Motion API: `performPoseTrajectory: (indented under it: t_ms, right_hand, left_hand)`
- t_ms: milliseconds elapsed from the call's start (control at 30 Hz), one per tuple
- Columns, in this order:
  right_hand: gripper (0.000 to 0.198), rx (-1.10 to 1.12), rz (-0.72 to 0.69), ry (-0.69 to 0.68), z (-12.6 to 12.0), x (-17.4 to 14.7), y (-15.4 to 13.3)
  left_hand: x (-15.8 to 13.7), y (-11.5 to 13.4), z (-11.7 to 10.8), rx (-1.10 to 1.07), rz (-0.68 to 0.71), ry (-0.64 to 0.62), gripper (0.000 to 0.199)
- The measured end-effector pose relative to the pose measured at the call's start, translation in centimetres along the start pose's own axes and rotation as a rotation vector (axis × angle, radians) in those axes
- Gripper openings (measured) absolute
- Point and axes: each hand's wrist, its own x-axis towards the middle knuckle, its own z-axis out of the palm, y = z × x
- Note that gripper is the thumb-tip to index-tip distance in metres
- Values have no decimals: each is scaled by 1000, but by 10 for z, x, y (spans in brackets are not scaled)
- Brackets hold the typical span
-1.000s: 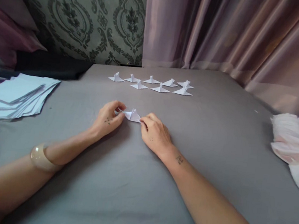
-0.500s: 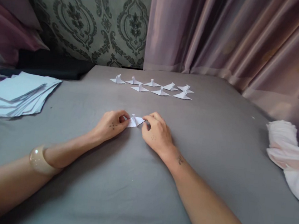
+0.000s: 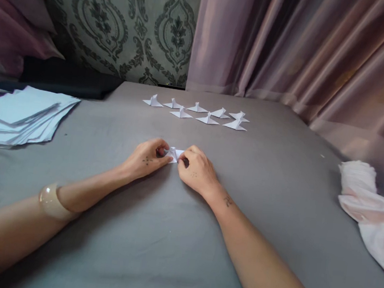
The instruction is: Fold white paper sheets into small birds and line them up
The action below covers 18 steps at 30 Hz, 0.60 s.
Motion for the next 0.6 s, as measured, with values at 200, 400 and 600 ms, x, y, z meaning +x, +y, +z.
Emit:
performPoseTrajectory:
  t_ms: [200, 400, 600]
  right_hand:
    - [13, -13, 6, -5, 2, 2, -1]
    - [13, -75, -90, -111, -14, 1, 4]
    - [11, -97, -51, -82, -11, -1, 3]
  left_hand:
    - [1, -1, 0, -65, -41, -52, 21]
    - [0, -3, 6, -78, 120, 43, 30]
    - [-1, 5, 6, -86, 127, -80, 11]
